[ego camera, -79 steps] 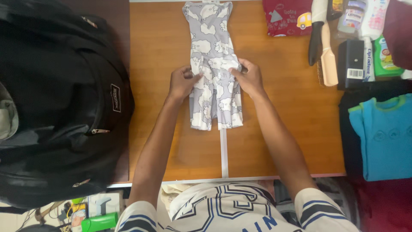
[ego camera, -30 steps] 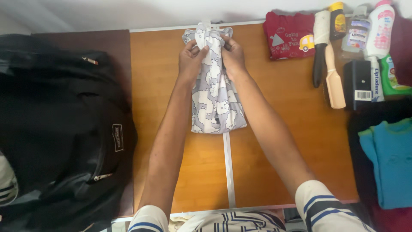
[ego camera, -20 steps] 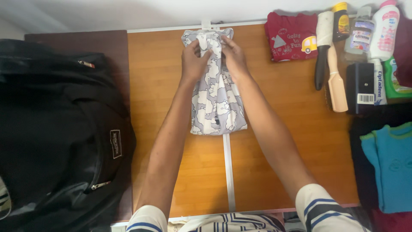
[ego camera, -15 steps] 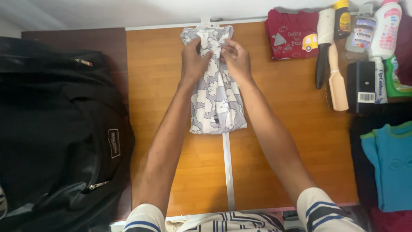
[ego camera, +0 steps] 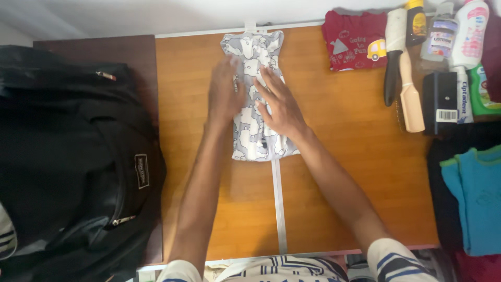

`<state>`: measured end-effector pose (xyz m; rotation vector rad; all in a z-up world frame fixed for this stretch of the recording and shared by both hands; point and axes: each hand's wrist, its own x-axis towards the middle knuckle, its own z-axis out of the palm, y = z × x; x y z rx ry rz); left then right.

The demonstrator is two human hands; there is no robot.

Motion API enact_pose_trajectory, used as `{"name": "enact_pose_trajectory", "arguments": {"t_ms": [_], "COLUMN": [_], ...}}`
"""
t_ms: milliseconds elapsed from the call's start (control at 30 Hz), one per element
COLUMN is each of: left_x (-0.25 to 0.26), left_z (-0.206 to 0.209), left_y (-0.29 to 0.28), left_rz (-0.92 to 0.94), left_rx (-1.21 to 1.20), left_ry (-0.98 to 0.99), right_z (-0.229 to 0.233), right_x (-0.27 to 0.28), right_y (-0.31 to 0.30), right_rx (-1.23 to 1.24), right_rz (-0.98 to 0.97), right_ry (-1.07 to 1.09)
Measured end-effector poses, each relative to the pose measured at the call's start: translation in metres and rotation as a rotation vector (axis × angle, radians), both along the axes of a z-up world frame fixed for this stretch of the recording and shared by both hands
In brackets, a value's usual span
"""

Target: The person takes infant clothing items from a bag, smooths them on a table, and folds each garment one at a time.

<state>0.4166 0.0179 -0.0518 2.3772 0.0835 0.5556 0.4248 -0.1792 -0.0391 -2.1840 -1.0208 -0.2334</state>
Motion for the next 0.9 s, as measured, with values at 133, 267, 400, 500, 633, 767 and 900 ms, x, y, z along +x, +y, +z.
{"name": "enact_pose_trajectory", "arguments": {"t_ms": [133, 267, 400, 500, 633, 767, 900], "left_x": [-0.058, -0.091, -0.097, -0.102, -0.083, -0.041, 0.008], "left_z": [-0.003, -0.005, -0.006, -0.003, 0.007, 0.002, -0.017], "left_y": [-0.031, -0.056, -0.056, -0.056, -0.049, -0.046, -0.045], "left_rz": [-0.204, -0.225, -0.220, -0.214, -0.140, -0.109, -0.133], "left_rx": [0.024, 0.058, 0.108, 0.136, 0.019, -0.024, 0.002], "left_ry": [0.062, 0.157, 0.294, 0.284, 0.184, 0.015, -0.124], "right_z": [-0.011, -0.022, -0.029, -0.040, -0.047, -0.053, -0.057], "right_x": [0.040, 0.061, 0.062, 0.056, 0.052, 0.050, 0.065], "right_y": [0.022, 0.044, 0.043, 0.032, 0.015, 0.009, 0.005], "right_rx": [-0.038, -0.293, -0.282, -0.139, 0.160, 0.182, 0.180], "right_rz": [-0.030, -0.030, -0.035, -0.026, -0.420, -0.435, -0.371], "right_ry": [-0.035, 0.093, 0.127, 0.058, 0.184, 0.424, 0.419]}}
